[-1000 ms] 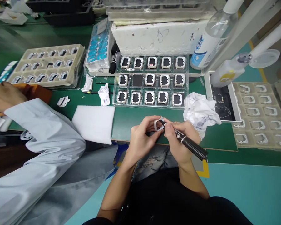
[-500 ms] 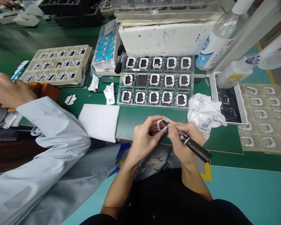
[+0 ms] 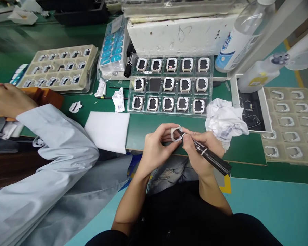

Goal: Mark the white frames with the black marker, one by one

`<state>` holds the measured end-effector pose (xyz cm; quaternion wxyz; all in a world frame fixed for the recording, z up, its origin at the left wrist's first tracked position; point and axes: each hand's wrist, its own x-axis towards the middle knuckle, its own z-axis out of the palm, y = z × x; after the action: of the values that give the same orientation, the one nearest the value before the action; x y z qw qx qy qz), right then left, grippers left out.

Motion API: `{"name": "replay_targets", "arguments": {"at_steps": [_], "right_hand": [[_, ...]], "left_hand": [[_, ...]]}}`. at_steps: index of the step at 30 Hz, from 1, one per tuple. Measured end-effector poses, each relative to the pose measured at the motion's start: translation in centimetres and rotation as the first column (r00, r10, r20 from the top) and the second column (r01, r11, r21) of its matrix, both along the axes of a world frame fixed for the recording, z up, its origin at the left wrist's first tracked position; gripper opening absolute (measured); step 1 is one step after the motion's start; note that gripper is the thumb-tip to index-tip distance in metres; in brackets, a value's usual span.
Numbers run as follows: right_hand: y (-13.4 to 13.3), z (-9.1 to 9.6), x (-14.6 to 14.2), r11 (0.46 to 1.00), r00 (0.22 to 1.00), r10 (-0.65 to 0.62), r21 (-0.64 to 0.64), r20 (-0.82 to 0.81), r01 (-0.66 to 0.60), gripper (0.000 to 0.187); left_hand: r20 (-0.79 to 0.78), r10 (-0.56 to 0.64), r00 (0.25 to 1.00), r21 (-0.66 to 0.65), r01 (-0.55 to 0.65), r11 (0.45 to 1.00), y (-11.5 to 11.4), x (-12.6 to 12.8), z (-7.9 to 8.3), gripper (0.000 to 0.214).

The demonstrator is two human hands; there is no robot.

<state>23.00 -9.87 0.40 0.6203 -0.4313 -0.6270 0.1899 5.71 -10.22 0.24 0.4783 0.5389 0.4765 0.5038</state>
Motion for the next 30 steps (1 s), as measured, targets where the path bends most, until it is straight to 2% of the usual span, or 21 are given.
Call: {"name": "replay_targets", "arguments": {"at_steps": [4,9,21,30], "right_hand": [[-0.11,-0.05,-0.11,1.000,0.999,-0.005,-0.006,-0.033,0.005,0.022],[-0.14,-0.20,-0.25,1.000,0.999,-0.017,-0.004,-0.032,0.017,0.022],[-0.17,-0.34,-0.28,1.000,0.999,-0.030,-0.008,-0.038,0.030,0.018],[-0.40,-0.40,-0.26,1.000,0.999,-0.010,-0.030,-0.034,0.009,0.018]], "left_hand": [[0.090,-0.026,0.996,-0.110,0.036,0.993,0.38,-0.33,0.40,0.048],[0.123,-0.060,0.991,-0.154,0.079,0.985,0.78,-0.67,0.63,0.053],[-0.028,-0.068,0.997,-0.043,0.067,0.997,0.28,-0.41,-0.08,0.040],[-0.065,-0.079,0.995,0.027,0.081,0.996,0.23,-0.33,-0.14,0.038]]}}
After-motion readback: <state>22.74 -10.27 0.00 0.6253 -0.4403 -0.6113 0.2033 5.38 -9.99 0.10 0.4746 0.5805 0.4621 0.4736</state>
